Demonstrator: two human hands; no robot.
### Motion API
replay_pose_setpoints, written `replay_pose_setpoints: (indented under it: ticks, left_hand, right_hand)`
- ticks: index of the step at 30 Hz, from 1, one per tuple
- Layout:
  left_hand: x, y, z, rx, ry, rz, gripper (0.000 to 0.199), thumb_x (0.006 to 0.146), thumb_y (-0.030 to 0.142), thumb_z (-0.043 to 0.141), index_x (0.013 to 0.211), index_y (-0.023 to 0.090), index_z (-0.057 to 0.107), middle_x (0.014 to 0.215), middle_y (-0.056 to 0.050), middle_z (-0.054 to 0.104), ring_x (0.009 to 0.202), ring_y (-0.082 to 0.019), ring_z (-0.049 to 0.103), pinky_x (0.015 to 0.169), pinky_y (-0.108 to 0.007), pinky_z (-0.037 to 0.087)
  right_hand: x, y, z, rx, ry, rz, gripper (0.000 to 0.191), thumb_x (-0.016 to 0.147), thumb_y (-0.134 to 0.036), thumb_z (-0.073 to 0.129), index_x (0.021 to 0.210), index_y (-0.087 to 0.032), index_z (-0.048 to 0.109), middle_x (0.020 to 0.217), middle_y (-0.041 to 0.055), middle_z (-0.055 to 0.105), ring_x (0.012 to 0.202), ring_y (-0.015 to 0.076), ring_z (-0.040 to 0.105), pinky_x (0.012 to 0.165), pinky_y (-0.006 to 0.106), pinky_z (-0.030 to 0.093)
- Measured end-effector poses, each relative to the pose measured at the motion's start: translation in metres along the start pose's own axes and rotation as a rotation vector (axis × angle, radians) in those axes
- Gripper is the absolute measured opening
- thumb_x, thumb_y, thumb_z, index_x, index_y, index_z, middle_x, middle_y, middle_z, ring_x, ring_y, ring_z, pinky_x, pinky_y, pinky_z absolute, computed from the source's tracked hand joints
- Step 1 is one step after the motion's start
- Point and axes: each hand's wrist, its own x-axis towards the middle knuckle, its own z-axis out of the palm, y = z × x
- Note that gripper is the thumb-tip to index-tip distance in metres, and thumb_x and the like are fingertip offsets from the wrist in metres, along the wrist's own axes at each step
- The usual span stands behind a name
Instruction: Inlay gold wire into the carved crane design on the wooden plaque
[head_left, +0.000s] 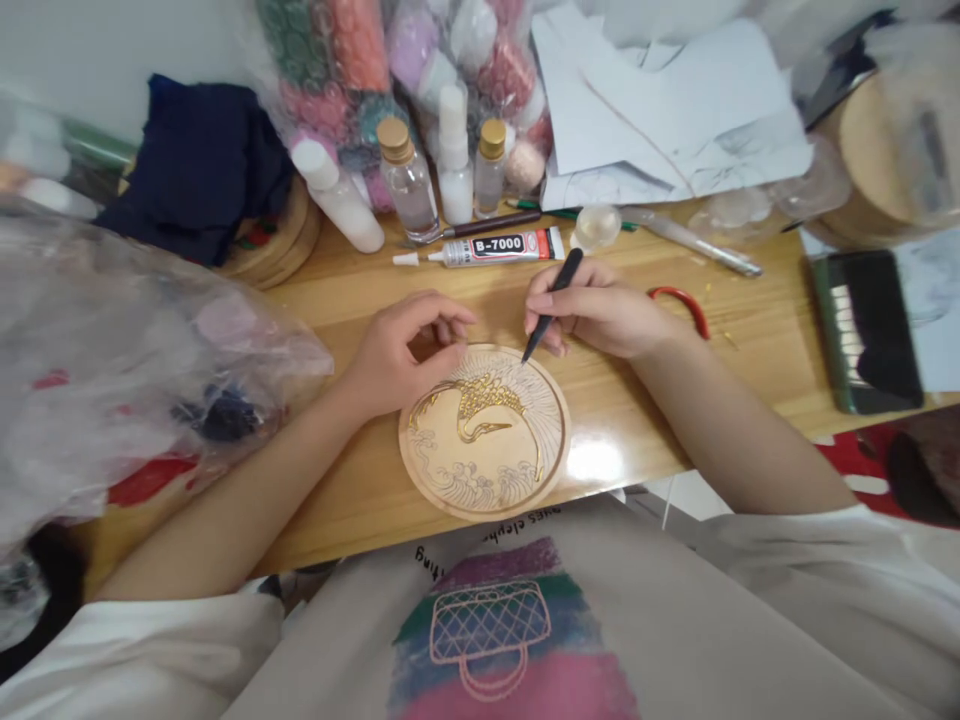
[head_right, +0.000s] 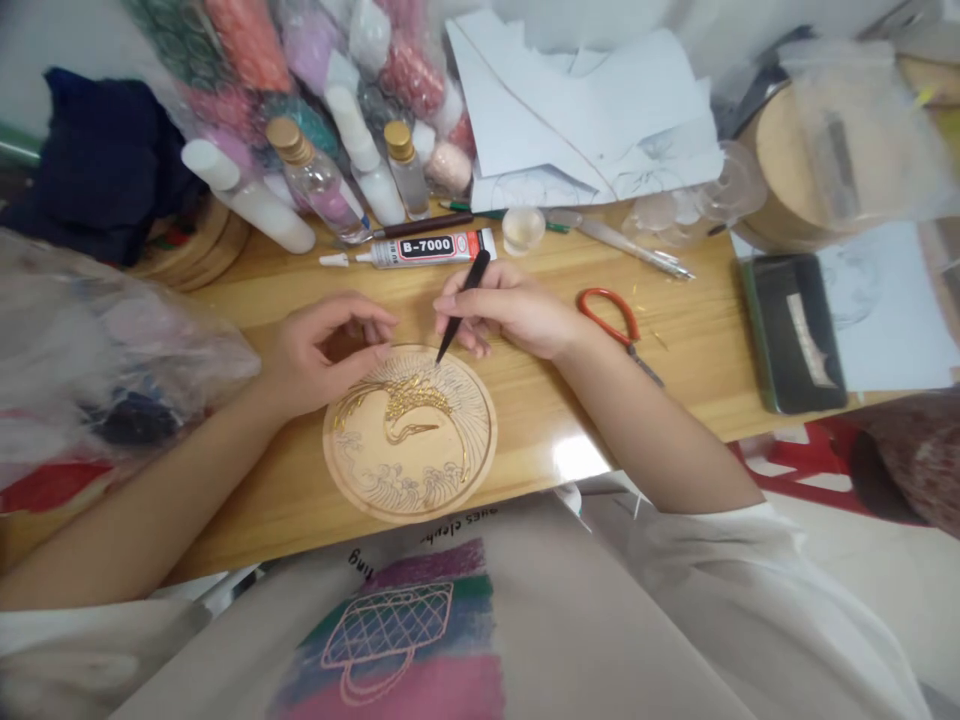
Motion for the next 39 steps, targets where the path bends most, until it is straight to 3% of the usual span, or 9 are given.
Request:
replay_pose_setpoints:
  ticks: [7,12,17,19,21,25,28,34,39]
  left_hand:
    - [0.001,0.004,-0.006,-0.049,-0.148,-0.153,0.032,0.087,0.023,0.064,0.117,0.026,0.056,0.098,-0.003,0.078,0.091,-0.017,0.074,0.079,-0.032,0.059]
    - [0.031,0.013,0.006,-0.094,-0.364,-0.188,0.037,0.084,0.013,0.059,0.119,0.022,0.053,0.095,-0.001,0.078,0.086,-0.015,0.074,0.074,-0.028,0.058]
    - [0.056,0.025,0.022,-0.132,-0.524,-0.223,0.047,0.079,0.0,0.054,0.121,0.02,0.05,0.09,0.002,0.078,0.081,-0.014,0.074,0.071,-0.026,0.057]
    - [0.056,0.027,0.021,-0.157,-0.453,-0.214,0.048,0.078,0.001,0.059,0.122,0.019,0.05,0.092,0.001,0.077,0.087,-0.014,0.074,0.074,-0.026,0.057]
    - [0.05,0.027,0.015,-0.101,-0.278,-0.194,0.044,0.079,0.008,0.067,0.12,0.019,0.054,0.097,0.0,0.075,0.091,-0.015,0.072,0.081,-0.028,0.057]
    - [0.027,0.018,0.003,0.244,0.105,-0.205,0.01,0.087,0.021,0.064,0.097,0.02,0.065,0.095,-0.002,0.071,0.086,-0.016,0.066,0.084,-0.036,0.054]
    - [0.005,0.01,0.001,0.418,0.24,-0.161,0.007,0.091,0.028,0.06,0.093,0.023,0.064,0.095,-0.003,0.068,0.088,-0.021,0.061,0.082,-0.042,0.051]
    - [-0.035,0.011,-0.001,0.511,0.202,-0.121,0.018,0.09,0.022,0.055,0.106,0.03,0.061,0.101,-0.002,0.067,0.099,-0.026,0.059,0.087,-0.042,0.048]
    - [-0.041,0.009,-0.007,0.398,0.149,-0.166,0.025,0.09,0.017,0.051,0.11,0.029,0.06,0.106,-0.002,0.069,0.095,-0.021,0.062,0.086,-0.039,0.051]
  right_hand:
    - [0.007,0.005,-0.003,0.132,-0.048,-0.013,0.03,0.075,-0.039,0.077,0.069,-0.012,0.066,0.045,-0.0029,0.058,0.038,0.0069,0.051,0.036,0.017,0.037]
    - [0.006,-0.003,-0.006,0.301,0.028,-0.113,0.028,0.076,-0.037,0.07,0.063,-0.016,0.057,0.042,-0.0071,0.046,0.037,0.0064,0.044,0.04,0.017,0.038]
    - [0.002,-0.011,-0.012,0.304,0.092,-0.181,0.027,0.08,-0.035,0.064,0.062,-0.019,0.052,0.042,-0.008,0.041,0.036,0.0068,0.04,0.041,0.019,0.036]
    - [0.0,-0.014,-0.015,0.291,0.096,-0.217,0.027,0.081,-0.035,0.063,0.062,-0.019,0.051,0.042,-0.0078,0.041,0.036,0.0069,0.04,0.04,0.019,0.035]
    - [0.0,-0.015,-0.016,0.261,0.106,-0.242,0.028,0.082,-0.036,0.062,0.062,-0.02,0.051,0.042,-0.0077,0.04,0.036,0.0068,0.039,0.039,0.018,0.033]
    - [0.001,-0.013,-0.01,0.196,0.11,-0.189,0.029,0.083,-0.037,0.061,0.063,-0.019,0.053,0.042,-0.007,0.04,0.036,0.0068,0.039,0.038,0.019,0.034]
    - [0.003,-0.007,-0.003,0.18,0.063,-0.133,0.025,0.078,-0.035,0.065,0.064,-0.016,0.057,0.041,-0.0058,0.045,0.036,0.0067,0.042,0.037,0.019,0.035]
    - [0.005,0.003,0.004,0.142,-0.016,-0.044,0.026,0.071,-0.035,0.076,0.063,-0.013,0.063,0.042,-0.0036,0.054,0.036,0.0068,0.047,0.036,0.019,0.032]
    - [0.004,0.003,0.003,0.141,-0.008,-0.029,0.023,0.072,-0.031,0.075,0.062,-0.013,0.064,0.042,-0.0023,0.055,0.036,0.0067,0.048,0.036,0.018,0.032]
